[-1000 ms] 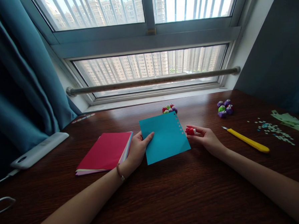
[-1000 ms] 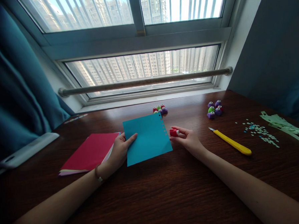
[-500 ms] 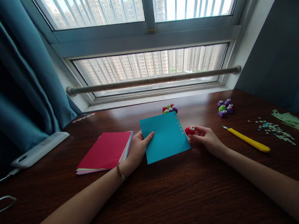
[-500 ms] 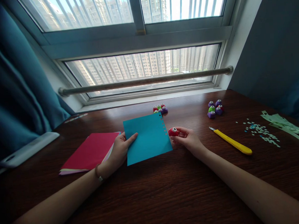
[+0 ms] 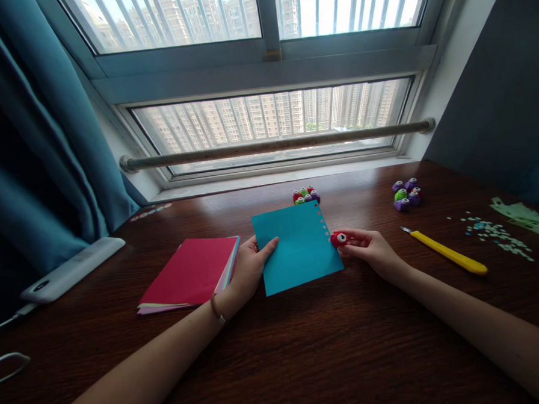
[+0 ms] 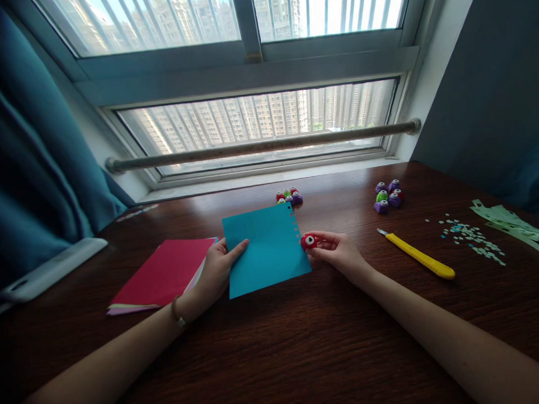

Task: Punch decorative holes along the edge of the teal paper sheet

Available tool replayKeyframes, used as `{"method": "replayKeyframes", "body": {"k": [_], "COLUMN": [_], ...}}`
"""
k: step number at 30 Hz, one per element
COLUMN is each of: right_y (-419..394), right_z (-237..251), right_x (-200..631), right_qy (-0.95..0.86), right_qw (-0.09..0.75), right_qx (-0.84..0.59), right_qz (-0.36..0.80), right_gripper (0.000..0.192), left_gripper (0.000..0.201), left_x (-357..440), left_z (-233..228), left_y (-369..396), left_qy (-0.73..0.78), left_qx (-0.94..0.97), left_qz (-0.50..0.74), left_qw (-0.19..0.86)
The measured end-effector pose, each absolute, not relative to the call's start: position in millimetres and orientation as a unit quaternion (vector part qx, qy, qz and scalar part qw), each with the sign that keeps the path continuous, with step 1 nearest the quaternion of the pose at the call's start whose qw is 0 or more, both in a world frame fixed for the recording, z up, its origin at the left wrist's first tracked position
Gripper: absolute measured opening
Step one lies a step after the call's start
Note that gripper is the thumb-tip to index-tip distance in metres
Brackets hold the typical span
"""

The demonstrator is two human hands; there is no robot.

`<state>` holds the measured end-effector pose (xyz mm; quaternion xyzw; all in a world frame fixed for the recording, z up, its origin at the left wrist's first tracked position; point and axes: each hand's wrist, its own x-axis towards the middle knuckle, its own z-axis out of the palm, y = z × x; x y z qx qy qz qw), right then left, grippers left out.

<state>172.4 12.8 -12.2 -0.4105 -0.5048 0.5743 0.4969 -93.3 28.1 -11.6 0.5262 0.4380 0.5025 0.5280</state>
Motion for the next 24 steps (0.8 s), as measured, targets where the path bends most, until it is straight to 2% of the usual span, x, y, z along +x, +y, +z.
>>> {"method": "replayKeyframes", "body": {"k": [16,24], "right_y": [14.9,17.1], "right_z": [-18.0,-20.3], "right_x": [174.9,176.0], "right_qy": [-0.544,-0.566], "right_qw": [0.462,0.443], "right_qx": [-0.418,-0.423], "right_qz": [0.562,0.553], "right_gripper": [0.049,0.047], "left_gripper": [0.042,0.039], "left_x": [-93.4,-94.8], "left_z": [-10.6,-10.1], "left_y": [27.8,25.4], "left_qy": [0.445,0.469], "left_qx": [0.529,0.578], "left_qz": [0.509,0.489], "left_qw": [0.513,0.454]}}
